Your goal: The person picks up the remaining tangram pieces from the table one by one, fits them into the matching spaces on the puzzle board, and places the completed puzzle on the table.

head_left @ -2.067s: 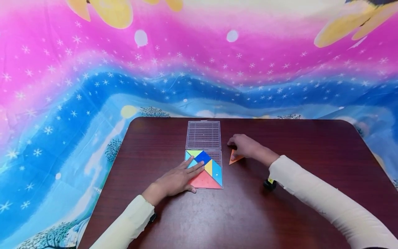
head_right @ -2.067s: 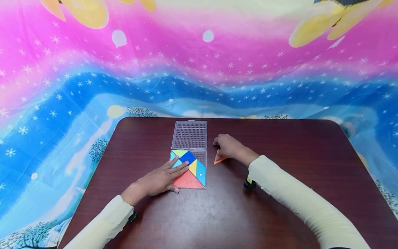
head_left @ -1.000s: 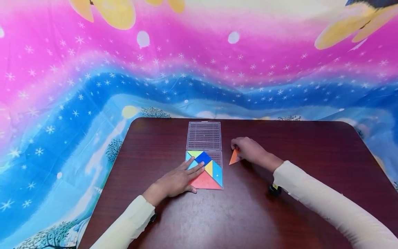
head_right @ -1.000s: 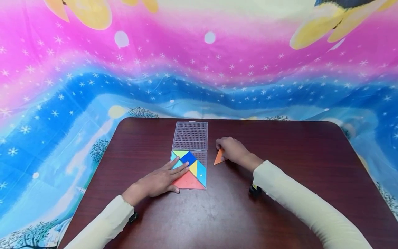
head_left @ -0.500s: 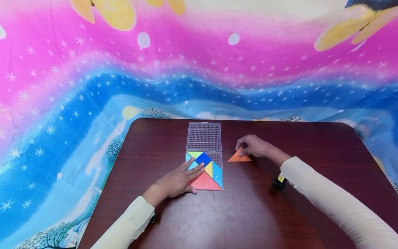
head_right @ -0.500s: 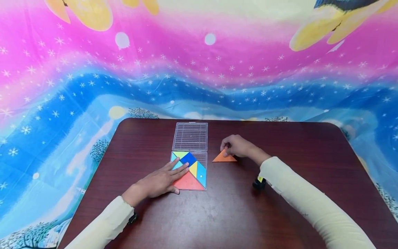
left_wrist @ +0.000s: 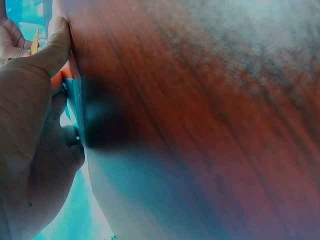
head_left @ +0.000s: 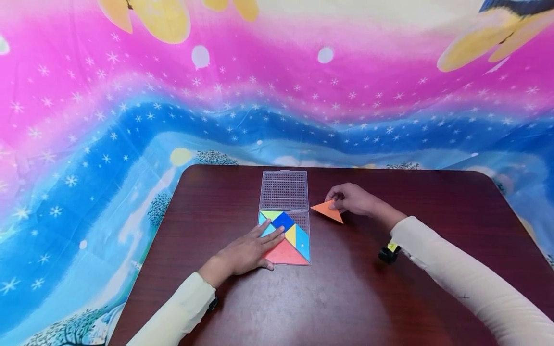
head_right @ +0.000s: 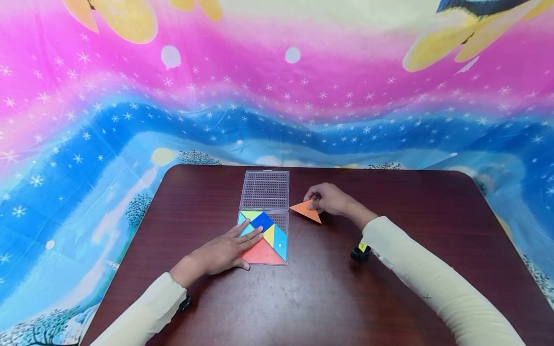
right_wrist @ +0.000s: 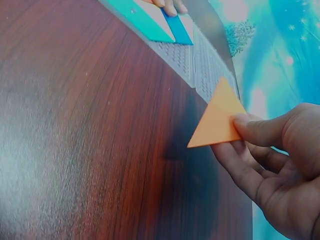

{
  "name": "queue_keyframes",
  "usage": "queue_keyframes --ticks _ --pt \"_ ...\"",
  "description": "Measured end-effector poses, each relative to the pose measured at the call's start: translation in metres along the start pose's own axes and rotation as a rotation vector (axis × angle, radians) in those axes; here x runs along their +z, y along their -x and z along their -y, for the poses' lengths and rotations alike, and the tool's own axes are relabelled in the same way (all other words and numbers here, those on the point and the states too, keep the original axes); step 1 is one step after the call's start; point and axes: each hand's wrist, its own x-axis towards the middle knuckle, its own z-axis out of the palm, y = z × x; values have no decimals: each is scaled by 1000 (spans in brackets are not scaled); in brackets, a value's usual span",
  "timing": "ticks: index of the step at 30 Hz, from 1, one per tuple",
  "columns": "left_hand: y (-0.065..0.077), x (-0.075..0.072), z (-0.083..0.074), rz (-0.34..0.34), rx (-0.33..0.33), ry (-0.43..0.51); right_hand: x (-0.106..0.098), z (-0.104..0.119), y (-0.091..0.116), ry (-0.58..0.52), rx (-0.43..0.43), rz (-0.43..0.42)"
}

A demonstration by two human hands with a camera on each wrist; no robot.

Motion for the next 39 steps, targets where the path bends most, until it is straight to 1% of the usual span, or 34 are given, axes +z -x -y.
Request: queue_keyframes --ticks 3,6,10,15,17,20,24,39 --pt "0 0 0 -4 2 0 3 4 -1 -12 26 -38" --pt "0 1 0 -6 3 -1 6 6 -2 -36 34 -72" --pt "0 0 0 -8 6 -4 9 10 -4 -63 7 -98" --pt "0 0 0 -4 4 -7 12 16 -6 -66 -35 -119" --pt "0 0 0 -2 3 -4 13 19 -7 -69 -47 -123" --pt "0 -1 0 -3 4 -6 15 23 -8 -102 -56 -124" --pt "0 -2 0 1 9 -14 18 27 -11 -144 -51 -123" --pt "-1 0 0 -10 17 -23 38 45 -20 -176 -23 -151"
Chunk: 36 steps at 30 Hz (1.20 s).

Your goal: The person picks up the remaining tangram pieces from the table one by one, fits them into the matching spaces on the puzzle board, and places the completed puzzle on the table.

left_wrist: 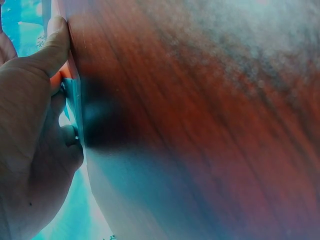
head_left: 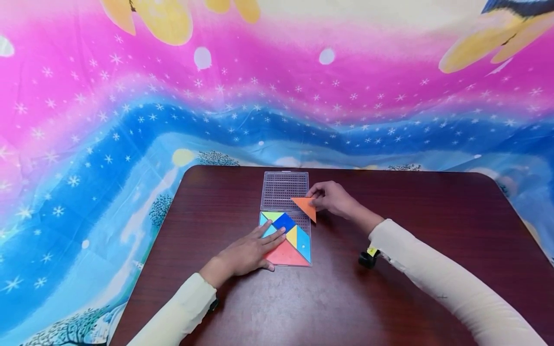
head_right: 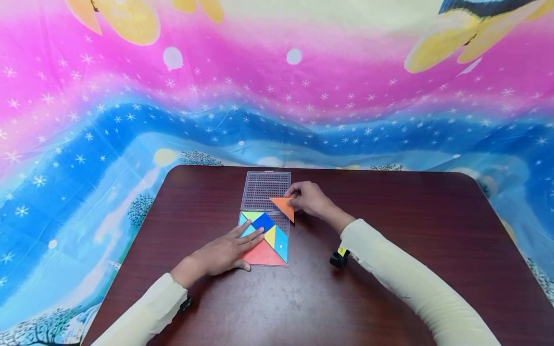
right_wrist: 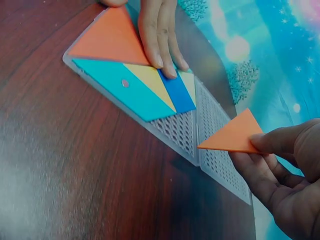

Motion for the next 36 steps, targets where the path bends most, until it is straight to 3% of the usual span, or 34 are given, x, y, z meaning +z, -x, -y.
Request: queue_keyframes --ticks 7,18,36 --pt "0 0 -1 14 -10 1 10 4 -4 -20 15 -10" --pt "0 1 0 10 -12 -7 22 8 -3 40 52 25" --pt "1 -1 0 15 -20 12 35 -5 -5 104 61 18"
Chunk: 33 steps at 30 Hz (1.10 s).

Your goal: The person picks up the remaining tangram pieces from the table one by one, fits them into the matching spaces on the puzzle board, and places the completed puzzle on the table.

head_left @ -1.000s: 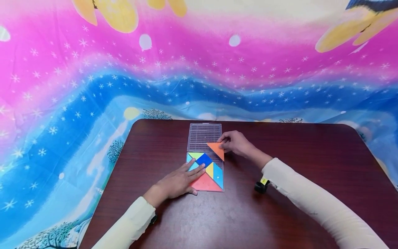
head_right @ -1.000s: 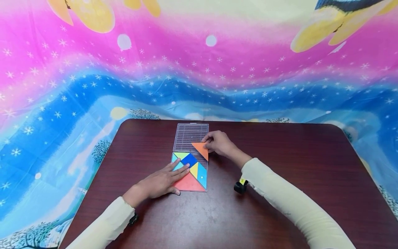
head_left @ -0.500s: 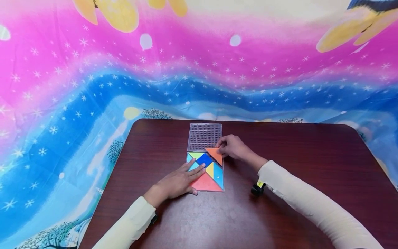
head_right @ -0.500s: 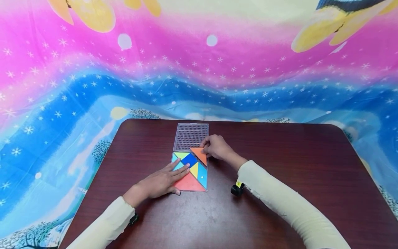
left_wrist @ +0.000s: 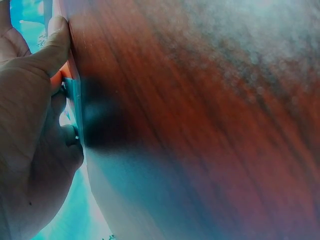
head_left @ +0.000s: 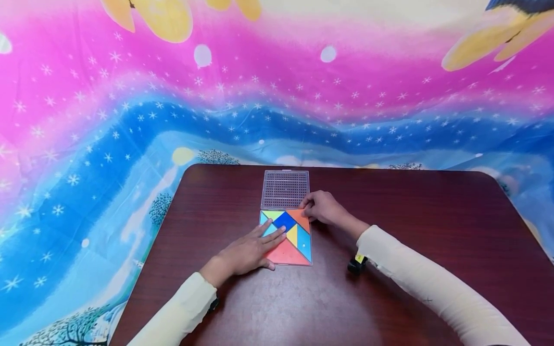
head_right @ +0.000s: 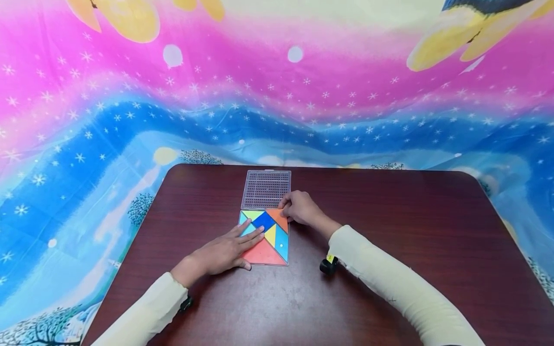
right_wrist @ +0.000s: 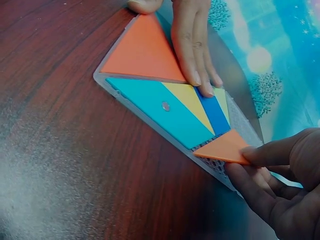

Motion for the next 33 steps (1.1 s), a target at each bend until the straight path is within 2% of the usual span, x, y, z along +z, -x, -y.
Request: queue_keyframes --ticks 11,19,25,30,33 --pt "0 -1 -1 -5 9 23 2 -6 2 40 -24 -42" --pt "1 -2 0 -12 4 28 9 -7 4 170 -94 -134" --pt "0 -2 0 -14 -1 36 14 -1 7 248 -101 -198" --pt "-1 -1 0 -10 -5 28 22 0 10 283 -95 -261" --pt "-1 0 0 -4 -4 14 28 -3 15 296 -126 -296"
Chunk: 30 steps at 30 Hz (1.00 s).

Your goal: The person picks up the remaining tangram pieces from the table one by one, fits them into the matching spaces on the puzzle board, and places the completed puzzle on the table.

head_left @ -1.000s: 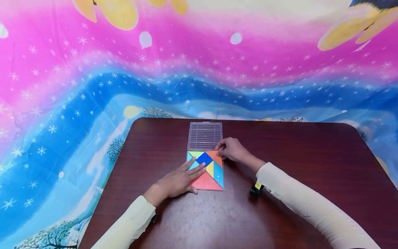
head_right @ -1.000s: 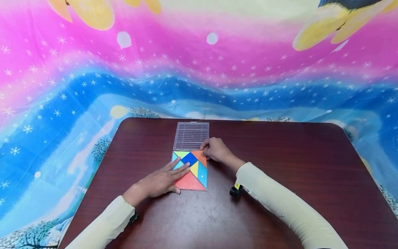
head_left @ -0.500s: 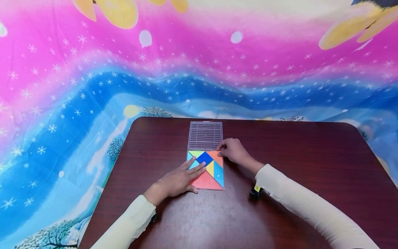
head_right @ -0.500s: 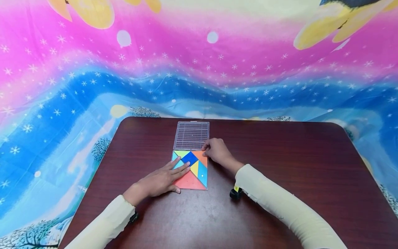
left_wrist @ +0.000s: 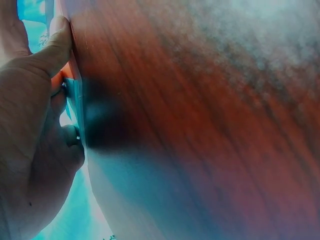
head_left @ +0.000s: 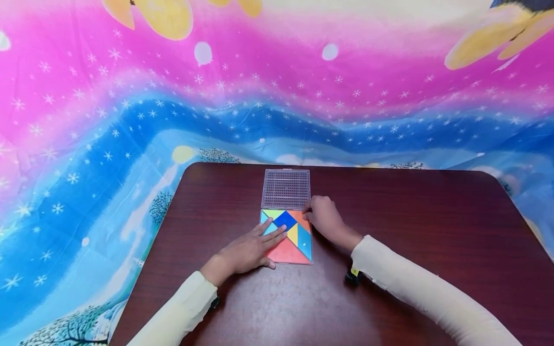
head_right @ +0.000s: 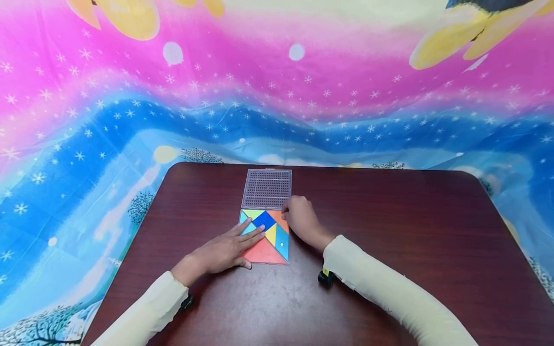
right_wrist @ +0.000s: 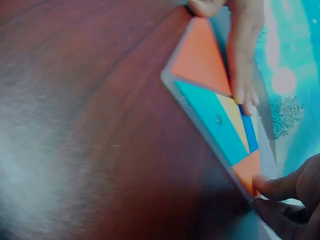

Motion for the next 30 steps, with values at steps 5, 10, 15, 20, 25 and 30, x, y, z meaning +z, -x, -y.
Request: queue_keyframes --ticks 5,10,15,20,25,30 --pt "1 1 0 -1 4 -10 6 0 9 28 -56 -45" --pt "1 -1 1 -3 5 -3 8 1 10 70 -96 -57" --pt "-1 0 3 -8 8 10 10 0 12 125 -114 -70" --pt "-4 4 4 -14 59 -25 12 -6 16 160 -122 -78" --pt "-3 3 3 -17 82 -103 14 -8 15 143 -131 -86" --pt "0 -1 4 -16 87 -183 15 -7 14 99 -127 -96"
